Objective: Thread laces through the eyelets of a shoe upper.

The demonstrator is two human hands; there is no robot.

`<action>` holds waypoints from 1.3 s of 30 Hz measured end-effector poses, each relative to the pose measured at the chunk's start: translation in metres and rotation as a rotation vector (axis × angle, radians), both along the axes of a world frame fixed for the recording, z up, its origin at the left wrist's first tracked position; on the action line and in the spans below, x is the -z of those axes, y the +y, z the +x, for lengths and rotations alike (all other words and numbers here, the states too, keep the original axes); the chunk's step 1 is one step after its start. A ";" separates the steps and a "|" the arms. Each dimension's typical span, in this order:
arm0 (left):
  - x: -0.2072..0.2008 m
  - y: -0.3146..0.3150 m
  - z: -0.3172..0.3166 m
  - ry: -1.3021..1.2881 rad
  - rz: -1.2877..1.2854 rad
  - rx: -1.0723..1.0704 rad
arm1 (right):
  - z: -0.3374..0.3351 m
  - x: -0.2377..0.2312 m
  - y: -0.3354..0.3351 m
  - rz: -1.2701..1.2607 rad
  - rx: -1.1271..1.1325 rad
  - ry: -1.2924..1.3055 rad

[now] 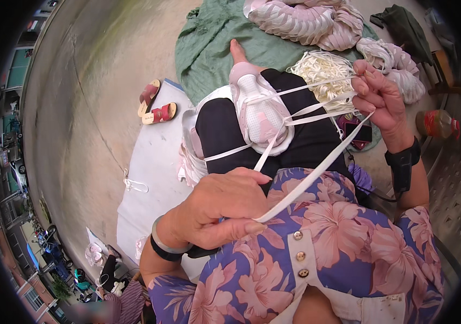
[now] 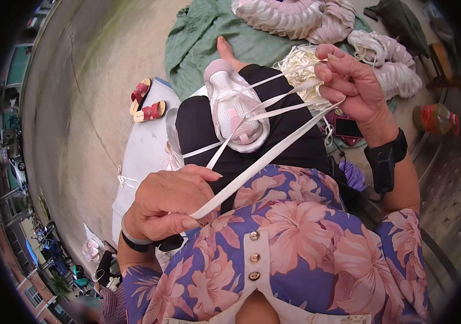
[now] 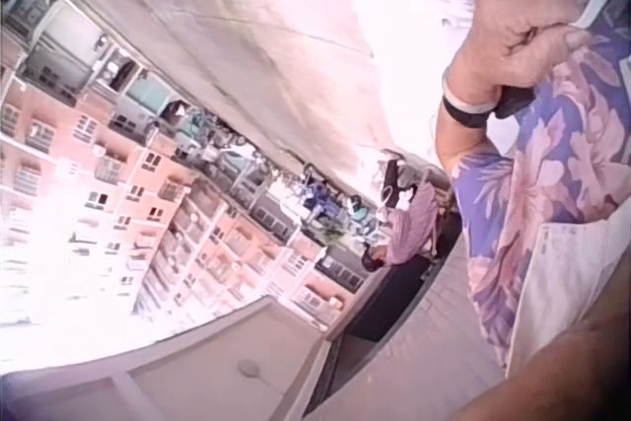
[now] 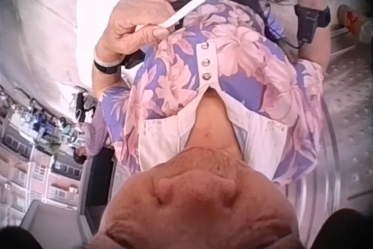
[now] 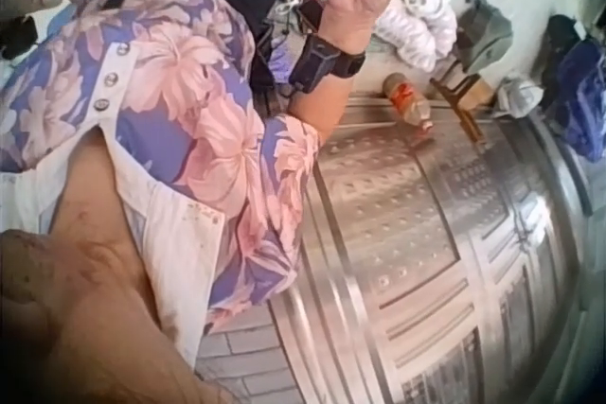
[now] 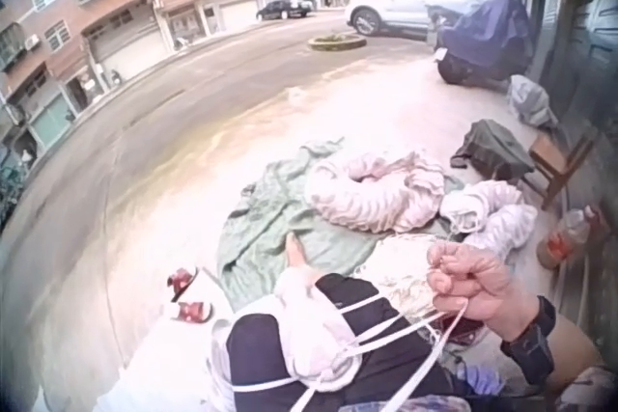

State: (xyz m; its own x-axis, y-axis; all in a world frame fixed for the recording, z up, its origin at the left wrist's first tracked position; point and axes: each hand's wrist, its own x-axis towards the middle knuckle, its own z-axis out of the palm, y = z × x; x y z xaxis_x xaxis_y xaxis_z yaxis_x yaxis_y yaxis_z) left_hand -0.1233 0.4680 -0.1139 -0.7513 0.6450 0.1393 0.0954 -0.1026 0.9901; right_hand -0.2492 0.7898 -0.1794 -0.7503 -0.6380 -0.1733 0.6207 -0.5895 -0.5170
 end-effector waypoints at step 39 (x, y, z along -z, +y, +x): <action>0.145 0.018 -0.012 0.439 -1.226 -0.548 | 0.048 0.100 -0.102 1.517 0.050 1.450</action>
